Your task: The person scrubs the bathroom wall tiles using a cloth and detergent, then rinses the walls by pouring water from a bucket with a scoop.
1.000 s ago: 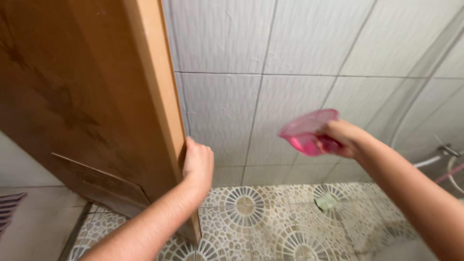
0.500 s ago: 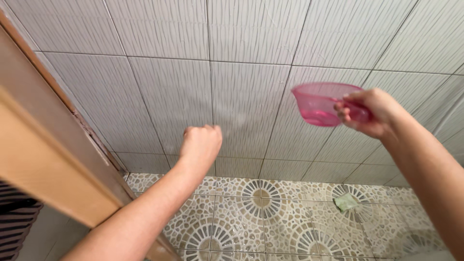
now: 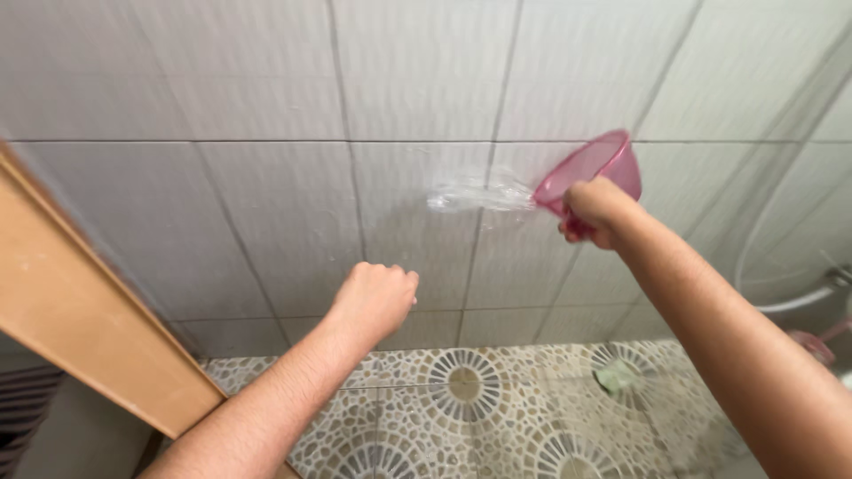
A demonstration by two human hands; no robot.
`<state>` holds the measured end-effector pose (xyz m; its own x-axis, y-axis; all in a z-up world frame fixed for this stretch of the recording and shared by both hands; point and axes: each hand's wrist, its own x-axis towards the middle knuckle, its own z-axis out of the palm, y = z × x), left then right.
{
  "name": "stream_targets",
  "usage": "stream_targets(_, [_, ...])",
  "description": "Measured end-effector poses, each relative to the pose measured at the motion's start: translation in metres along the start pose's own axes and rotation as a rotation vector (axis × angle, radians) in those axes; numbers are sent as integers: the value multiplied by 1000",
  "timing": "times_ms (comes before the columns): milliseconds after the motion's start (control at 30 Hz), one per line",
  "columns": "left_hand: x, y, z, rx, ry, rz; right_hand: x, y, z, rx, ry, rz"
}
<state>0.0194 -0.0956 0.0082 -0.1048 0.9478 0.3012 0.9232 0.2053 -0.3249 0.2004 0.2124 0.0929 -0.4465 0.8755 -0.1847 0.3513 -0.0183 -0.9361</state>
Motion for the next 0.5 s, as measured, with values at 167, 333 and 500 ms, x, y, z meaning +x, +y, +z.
stream_targets(167, [31, 11, -2, -109, 41, 247, -24, 11, -95, 420, 57, -44])
stream_targets(333, [72, 19, -8, -53, 73, 503, -67, 50, -172, 449, 121, -43])
stream_targets(500, [132, 71, -31, -120, 149, 548, -101, 94, -214, 368, 295, -1])
